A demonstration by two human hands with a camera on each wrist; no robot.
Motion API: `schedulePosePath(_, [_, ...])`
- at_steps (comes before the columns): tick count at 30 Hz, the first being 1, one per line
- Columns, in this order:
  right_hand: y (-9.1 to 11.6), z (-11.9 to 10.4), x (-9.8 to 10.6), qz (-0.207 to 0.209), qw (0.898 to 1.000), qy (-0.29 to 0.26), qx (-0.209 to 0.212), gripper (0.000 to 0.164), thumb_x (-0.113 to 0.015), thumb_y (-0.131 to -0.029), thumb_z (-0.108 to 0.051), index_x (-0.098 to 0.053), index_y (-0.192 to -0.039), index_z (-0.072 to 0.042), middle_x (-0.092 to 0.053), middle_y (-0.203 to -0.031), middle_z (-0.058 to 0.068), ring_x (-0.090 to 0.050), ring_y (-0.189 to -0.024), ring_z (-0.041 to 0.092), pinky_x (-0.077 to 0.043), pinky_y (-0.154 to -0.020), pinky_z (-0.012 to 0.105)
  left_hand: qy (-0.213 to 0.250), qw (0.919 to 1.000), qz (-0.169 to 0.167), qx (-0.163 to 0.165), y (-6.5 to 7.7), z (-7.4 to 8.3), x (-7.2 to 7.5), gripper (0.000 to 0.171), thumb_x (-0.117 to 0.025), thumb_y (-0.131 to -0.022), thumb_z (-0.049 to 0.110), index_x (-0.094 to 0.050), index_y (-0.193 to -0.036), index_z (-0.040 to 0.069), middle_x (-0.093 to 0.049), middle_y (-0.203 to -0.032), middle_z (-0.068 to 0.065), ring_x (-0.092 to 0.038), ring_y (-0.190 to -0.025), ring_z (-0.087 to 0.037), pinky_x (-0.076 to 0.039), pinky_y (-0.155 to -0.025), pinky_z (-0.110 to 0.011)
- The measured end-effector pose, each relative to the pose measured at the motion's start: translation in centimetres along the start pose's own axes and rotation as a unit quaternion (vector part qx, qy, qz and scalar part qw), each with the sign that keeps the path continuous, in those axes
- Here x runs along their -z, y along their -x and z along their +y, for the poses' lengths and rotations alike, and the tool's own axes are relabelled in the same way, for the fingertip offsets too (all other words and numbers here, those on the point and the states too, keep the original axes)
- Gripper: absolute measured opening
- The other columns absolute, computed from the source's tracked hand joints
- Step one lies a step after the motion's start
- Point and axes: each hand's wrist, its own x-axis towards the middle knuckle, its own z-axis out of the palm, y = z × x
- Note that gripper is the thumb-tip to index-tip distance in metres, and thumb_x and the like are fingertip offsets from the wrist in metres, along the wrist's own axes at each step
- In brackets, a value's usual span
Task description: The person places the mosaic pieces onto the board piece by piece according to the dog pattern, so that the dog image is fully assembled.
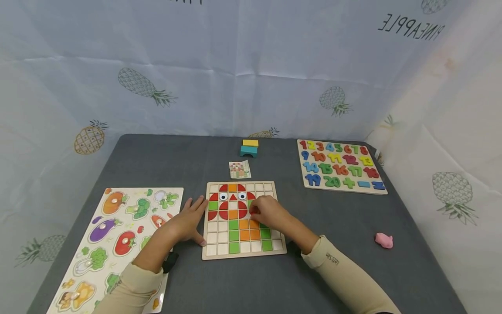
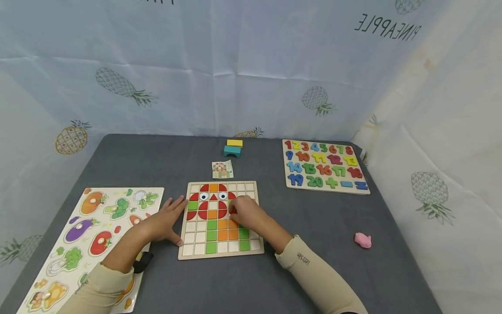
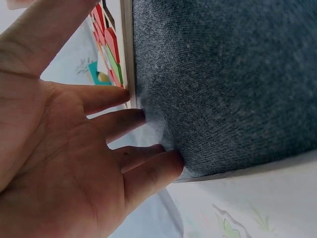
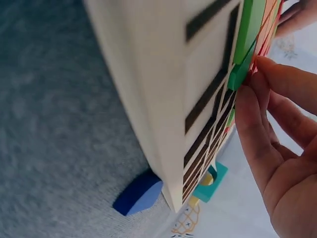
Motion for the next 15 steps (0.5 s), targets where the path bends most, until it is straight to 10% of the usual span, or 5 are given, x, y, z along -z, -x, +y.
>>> schedulePosePath(15, [0.10,-0.11,-0.24,0.013,0.999,0.030,-0.017,0.016,-0.071,-0.078,-0.024,-0.068,-0.085,-0.011,-0.053,-0.070,-0.003,-0.048,-0.062,0.010,-0.041,-0.056,0.019,-0.002,1.0000,0.000,-0.004,0.08,-0.04,-0.15,0.119,-0.087,-0.051,0.032,-0.019,-0.144,0.004,-0.012,-0.150,-0.018,-0.004,-0.134,-0.045,-0.029,-0.094,-0.061])
